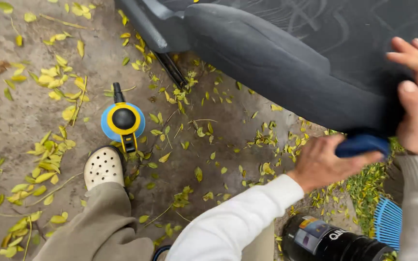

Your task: Scrubbing a car seat with a brush and spraying cleaning solution outdoors.

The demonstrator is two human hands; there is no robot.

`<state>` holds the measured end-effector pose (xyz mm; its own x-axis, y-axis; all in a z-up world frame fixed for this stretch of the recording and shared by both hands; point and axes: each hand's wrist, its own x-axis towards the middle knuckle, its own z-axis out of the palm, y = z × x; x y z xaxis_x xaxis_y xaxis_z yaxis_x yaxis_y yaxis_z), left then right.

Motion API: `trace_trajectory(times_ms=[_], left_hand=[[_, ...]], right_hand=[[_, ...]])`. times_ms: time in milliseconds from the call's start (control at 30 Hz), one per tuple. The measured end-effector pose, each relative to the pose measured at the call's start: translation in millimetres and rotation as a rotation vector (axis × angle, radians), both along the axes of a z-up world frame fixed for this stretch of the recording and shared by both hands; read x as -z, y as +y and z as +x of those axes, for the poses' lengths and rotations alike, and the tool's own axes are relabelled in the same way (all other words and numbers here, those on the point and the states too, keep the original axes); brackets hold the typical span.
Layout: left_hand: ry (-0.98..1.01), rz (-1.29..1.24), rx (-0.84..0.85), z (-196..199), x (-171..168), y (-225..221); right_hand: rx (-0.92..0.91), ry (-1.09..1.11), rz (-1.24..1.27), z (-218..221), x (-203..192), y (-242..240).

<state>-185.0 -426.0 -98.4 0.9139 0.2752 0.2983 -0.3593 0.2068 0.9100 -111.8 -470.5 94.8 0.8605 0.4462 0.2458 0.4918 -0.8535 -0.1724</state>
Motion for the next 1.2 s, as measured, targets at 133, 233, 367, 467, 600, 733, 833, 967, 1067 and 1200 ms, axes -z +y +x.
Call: trace_trajectory(times_ms=[133, 233, 367, 467, 600, 733, 833, 967, 1067, 1200], left_hand=[[0.238, 0.142, 0.268, 41, 18, 61], [0.317, 0.036, -0.374, 108, 88, 120], [0.291, -0.235, -0.383, 70, 55, 74], [0.048, 0.116, -0.004, 1, 37, 17], [0.099, 0.010, -0.145, 78, 82, 82], [0.315, -0.452, -0.241, 179, 137, 166], [0.312, -0.379, -0.227, 114, 84, 106], [-0.001, 0.057, -0.153, 59, 70, 80], [0.265, -0.030, -0.125, 142, 118, 125], [0.372, -0.471, -0.263, 203, 138, 173]], right_hand=[[0.111, 0.084, 0.121, -4, 4, -1], [0.116, 0.045, 0.077, -7, 6, 14], [0.119, 0.019, 0.034, -8, 4, 16], [0.103, 0.020, 0.015, -7, 10, 16], [0.118, 0.068, 0.137, -11, 17, 6], [0.138, 0.119, 0.208, -10, 24, 5], [0.147, 0.120, 0.212, -10, 28, -1], [0.186, 0.162, 0.254, -9, 27, 14], [0.202, 0.143, 0.225, -11, 25, 1], [0.176, 0.151, 0.205, -10, 30, -1]])
